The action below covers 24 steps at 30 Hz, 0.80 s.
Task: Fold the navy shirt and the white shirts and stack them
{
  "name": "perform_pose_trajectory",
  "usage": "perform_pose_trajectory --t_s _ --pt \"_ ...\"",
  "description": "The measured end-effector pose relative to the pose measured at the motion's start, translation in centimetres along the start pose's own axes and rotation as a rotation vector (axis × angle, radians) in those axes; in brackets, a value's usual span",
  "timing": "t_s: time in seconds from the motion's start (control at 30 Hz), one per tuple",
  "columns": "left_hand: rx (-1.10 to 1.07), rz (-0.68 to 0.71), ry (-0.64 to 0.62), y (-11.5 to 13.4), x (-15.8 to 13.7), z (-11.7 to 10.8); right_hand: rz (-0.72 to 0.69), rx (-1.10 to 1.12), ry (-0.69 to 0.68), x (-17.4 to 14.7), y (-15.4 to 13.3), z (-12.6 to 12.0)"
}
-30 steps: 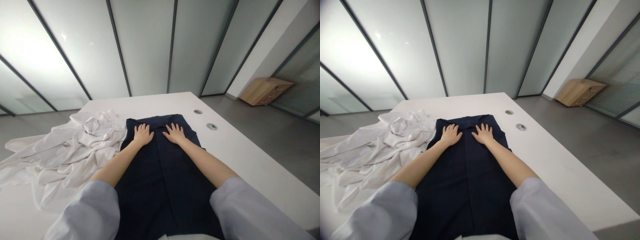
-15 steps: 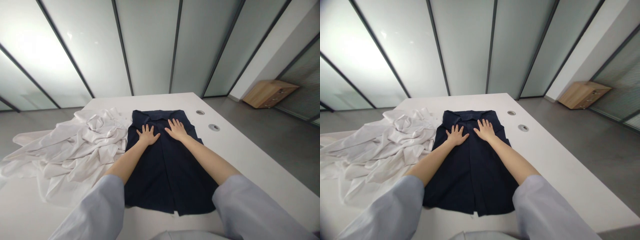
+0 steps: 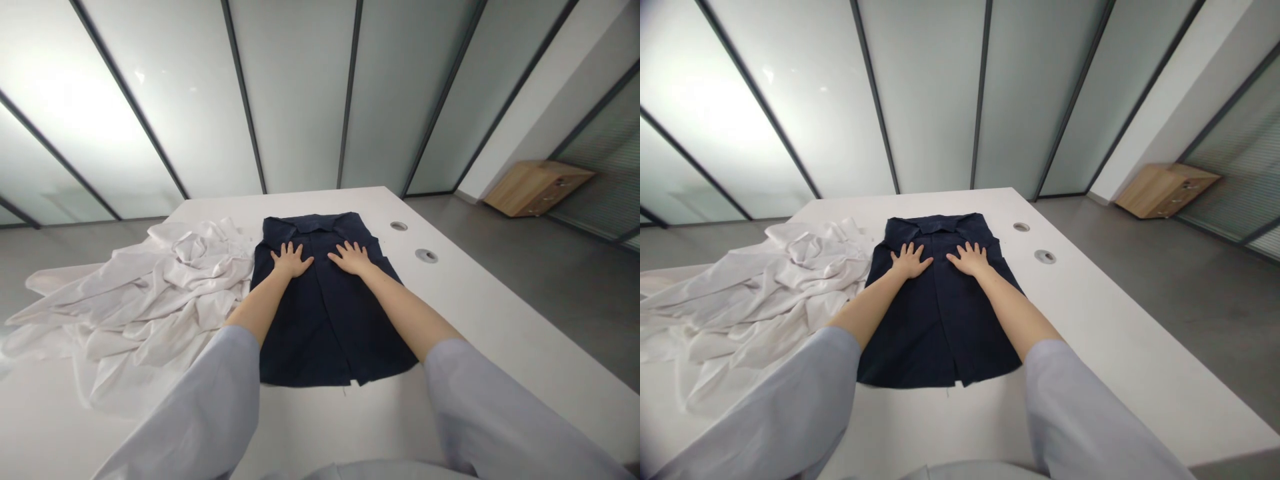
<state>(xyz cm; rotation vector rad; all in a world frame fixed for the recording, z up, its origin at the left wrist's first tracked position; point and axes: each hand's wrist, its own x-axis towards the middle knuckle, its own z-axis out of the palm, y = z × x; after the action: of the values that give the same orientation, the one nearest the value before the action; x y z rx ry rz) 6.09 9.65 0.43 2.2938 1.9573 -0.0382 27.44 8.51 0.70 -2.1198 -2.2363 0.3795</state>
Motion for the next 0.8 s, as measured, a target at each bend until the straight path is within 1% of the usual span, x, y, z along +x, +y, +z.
perform_pose_trajectory --t_s 0.1,0.23,0.33,0.47,0.53,0.57,0.63,0.7,0.8 --pt "0.009 -0.024 0.013 -0.2 0.8 0.0 -0.01 0.017 0.004 1.7 0.2 -0.8" --pt "0.009 -0.001 0.023 -0.7 1.5 0.0 -0.04 -0.031 0.025 2.7 0.3 -0.6" --pt "0.009 0.033 0.071 -0.9 1.3 -0.1 -0.063 -0.093 0.043 2.2 0.3 -0.3" --pt "0.065 0.111 0.253 -0.6 -0.3 0.0 -0.06 -0.167 0.088 0.5 0.3 -0.2" --pt "0.086 0.154 0.29 -0.5 -1.4 0.1 -0.049 -0.175 0.081 -0.6 0.4 -0.2" --pt "0.09 0.169 0.276 -0.5 -2.0 0.3 -0.047 -0.172 0.07 -1.2 0.5 -0.1" --pt "0.085 0.178 0.203 -0.6 -3.2 0.5 -0.061 -0.164 0.053 -2.3 0.7 0.1" --pt "0.071 0.165 0.115 -0.8 -4.4 0.8 -0.088 -0.16 0.053 -3.4 1.1 0.4" --pt "0.046 0.125 0.026 -1.3 -6.1 0.9 -0.1 -0.151 0.062 -5.0 1.8 0.9"
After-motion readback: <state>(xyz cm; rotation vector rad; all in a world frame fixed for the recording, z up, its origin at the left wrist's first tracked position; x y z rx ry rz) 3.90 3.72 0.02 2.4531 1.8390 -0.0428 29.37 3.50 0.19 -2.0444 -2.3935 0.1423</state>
